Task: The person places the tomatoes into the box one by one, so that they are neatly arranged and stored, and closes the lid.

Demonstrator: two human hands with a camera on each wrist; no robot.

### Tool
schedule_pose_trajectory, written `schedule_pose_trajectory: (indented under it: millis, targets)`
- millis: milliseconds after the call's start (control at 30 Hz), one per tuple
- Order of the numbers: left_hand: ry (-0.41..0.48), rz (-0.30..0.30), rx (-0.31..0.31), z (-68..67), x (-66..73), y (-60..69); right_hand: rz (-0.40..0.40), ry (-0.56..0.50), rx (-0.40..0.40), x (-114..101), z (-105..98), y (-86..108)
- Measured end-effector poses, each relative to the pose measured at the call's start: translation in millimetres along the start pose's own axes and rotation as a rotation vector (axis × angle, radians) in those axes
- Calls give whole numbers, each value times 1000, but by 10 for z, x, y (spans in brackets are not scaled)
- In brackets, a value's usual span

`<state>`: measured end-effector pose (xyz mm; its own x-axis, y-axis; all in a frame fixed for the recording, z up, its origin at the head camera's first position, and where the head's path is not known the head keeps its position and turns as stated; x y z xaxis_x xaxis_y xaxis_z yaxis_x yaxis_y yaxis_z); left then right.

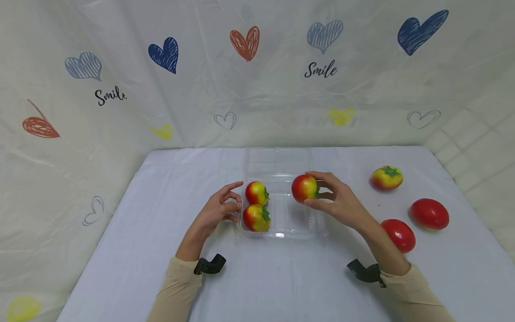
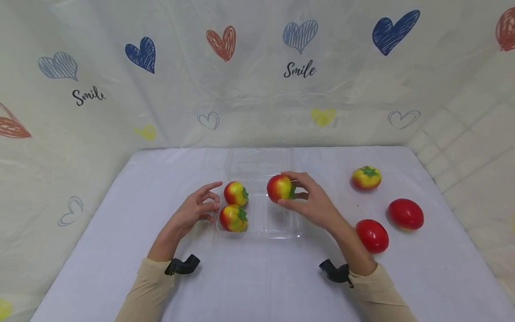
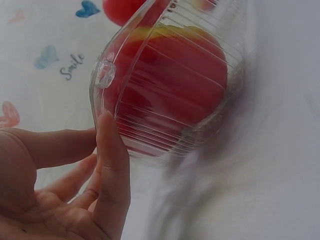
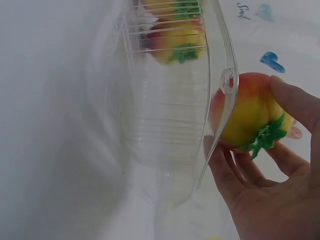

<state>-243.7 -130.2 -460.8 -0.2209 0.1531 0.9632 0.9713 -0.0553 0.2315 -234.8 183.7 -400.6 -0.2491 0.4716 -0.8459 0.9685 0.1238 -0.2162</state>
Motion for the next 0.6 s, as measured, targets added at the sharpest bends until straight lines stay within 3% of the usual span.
schedule_pose_trajectory:
  millis: [600]
  targets:
    - [10, -2, -6, -2, -6, 1, -1, -38, -33, 10, 185, 2]
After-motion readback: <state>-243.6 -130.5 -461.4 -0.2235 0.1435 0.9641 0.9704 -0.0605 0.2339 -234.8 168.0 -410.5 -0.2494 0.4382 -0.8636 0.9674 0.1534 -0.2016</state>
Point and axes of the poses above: each hand's wrist, its own y-axis away from the middle knuckle, its own z-axis out of the palm, x = y × z, the point moved 7 cm from there along -y, towards the middle knuckle, and after that the axes turned 13 degrees about x, right-handed, at the moved point
